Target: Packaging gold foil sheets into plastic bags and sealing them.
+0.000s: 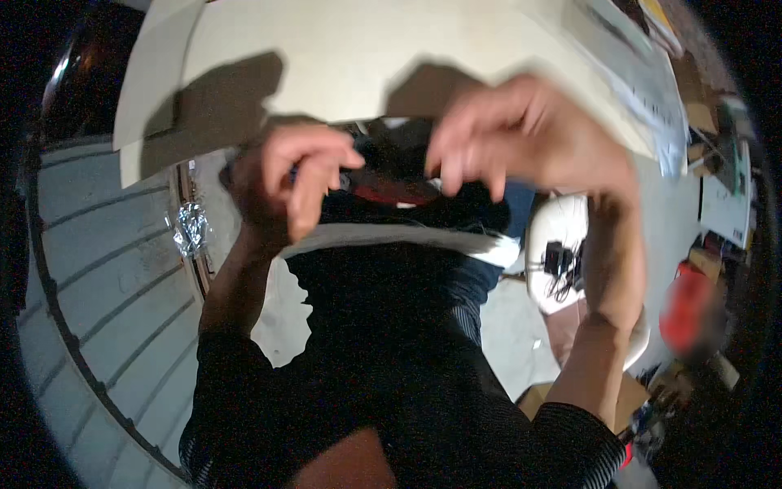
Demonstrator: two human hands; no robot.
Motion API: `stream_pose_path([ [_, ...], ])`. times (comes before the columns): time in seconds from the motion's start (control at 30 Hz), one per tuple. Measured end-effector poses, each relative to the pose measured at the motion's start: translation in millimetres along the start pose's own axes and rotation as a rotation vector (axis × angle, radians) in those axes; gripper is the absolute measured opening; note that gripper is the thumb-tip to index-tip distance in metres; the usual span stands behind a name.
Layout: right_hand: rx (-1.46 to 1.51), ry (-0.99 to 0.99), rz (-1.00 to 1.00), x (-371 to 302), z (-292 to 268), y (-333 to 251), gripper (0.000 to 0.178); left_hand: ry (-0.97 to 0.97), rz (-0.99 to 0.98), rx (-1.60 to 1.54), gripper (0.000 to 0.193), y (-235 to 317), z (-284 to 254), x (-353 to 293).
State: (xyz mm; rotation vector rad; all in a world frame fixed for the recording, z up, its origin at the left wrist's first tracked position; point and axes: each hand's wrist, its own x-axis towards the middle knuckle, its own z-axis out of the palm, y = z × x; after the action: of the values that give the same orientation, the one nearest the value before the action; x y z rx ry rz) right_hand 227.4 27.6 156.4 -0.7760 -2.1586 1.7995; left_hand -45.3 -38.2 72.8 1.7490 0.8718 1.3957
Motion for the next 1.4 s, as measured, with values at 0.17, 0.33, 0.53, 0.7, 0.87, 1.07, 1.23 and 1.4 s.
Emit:
stream_pose_path([
  [0.17, -0.148, 0.179, 0.308, -43.7, 84.4, 119.3, 0.018, -0.551, -0.440, 0.256, 0.014, -71.5, 34.5, -48.6],
  [0.33, -0.106, 0.153, 0.398, -42.1, 119.4, 196.0, 0.016, -0.850, -0.577, 0.343, 0.018, -110.7, 46.3, -72.3],
  [0.53, -0.303, 0.072, 0.493, -10.2, 141.6, 210.5, 0.035, -0.989, -0.624, 0.369, 0.018, -125.9, 53.3, -81.0],
  [0.7, -0.279, -0.088, 0.501, 10.8, 133.1, 215.7, 0.030, -1.020, -0.598, 0.365, 0.022, -138.6, 52.8, -79.5],
  [0.87, -0.084, 0.002, 0.406, 8.8, 116.9, 212.7, 0.026, -1.089, -0.663, 0.223, 0.021, -140.2, 58.4, -78.0],
  [1.07, -0.047, 0.049, 0.345, 8.3, 103.4, 209.7, 0.021, -1.019, -0.810, 0.113, 0.024, -135.5, 73.2, -64.0],
  [1.23, 0.529, 0.326, 0.226, -0.9, 100.7, 206.3, 0.032, -0.852, -0.872, -0.218, 0.020, -116.7, 61.8, -30.1],
  [1.4, 0.896, 0.202, 0.230, 6.8, 103.0, 161.0, 0.066, -0.737, -0.908, -0.290, 0.022, -92.3, 39.6, -5.6],
])
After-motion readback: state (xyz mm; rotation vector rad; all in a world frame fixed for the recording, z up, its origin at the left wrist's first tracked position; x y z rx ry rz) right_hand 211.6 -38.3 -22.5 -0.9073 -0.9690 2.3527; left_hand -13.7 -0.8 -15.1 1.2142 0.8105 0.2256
